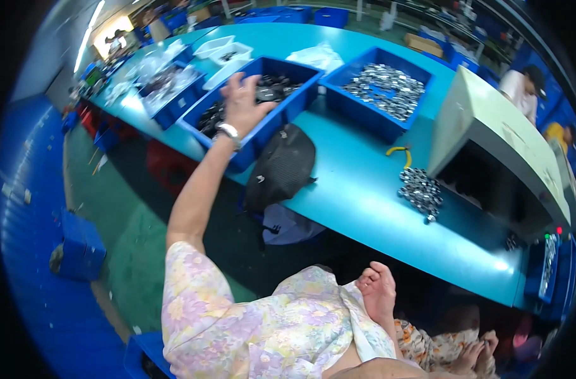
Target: The recorder is assembling small mechanical components by inserting metal rings into black plastic housings at a factory workbench.
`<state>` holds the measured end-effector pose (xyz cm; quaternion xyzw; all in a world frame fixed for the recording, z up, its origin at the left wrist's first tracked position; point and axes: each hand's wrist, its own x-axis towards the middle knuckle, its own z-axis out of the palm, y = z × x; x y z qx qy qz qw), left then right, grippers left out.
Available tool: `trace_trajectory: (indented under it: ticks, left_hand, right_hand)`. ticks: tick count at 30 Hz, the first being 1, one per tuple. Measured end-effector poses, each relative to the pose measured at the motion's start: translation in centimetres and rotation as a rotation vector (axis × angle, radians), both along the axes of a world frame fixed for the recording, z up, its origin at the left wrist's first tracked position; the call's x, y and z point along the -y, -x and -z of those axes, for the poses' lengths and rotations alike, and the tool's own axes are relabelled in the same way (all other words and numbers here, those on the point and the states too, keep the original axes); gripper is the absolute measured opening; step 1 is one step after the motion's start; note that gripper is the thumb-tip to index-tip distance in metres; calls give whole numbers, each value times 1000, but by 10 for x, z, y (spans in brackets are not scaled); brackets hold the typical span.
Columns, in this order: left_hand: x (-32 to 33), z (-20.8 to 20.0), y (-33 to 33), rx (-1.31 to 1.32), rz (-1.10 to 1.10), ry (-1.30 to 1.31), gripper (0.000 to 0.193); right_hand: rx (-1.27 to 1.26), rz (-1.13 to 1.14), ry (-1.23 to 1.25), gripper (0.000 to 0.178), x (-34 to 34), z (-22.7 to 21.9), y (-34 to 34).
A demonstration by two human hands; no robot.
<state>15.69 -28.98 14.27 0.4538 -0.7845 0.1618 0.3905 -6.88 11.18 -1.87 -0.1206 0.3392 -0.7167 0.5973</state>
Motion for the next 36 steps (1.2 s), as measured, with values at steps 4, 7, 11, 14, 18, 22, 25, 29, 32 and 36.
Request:
trace_trajectory:
  ticks: [4,7,11,14,18,22,25,29,32,36]
  left_hand:
    - [-26,7,61,8,305,-52,53]
    - [-78,44,98,62,617,-286,49]
    - [-138,96,144,279,890,-324,44]
    - [-167,123,173,296,991,-417,43]
    - [-188,148,201,316,1057,-465,42]
    - [-196,164,214,339,1063,-467,44]
    - [-198,176,214,288,1058,-447,45]
    - [-192,183,211,272,974,-494,44]
    - [-190,181,216,262,954,-541,44]
    - [-192,179,223,253,954,-579,43]
  right_hand:
    - [23,86,69,37,0,9,5]
    - [-2,-20,23,34,5,13,5]
    - [-137,-45,-79,28,8,6,10]
    - [-315,-20,-57,28,7,1,28]
    - [-505,100,-89,24,10,-13,88]
    - [-763,358,-189,16,34,-28,172]
    - [-985,534,-234,11,61,-28,251]
    - [-1579,824,-310,12,117,-28,344]
    - [-1817,744,-467,16,158,-30,409]
    - [-2379,873,-402,27,197,-9,492]
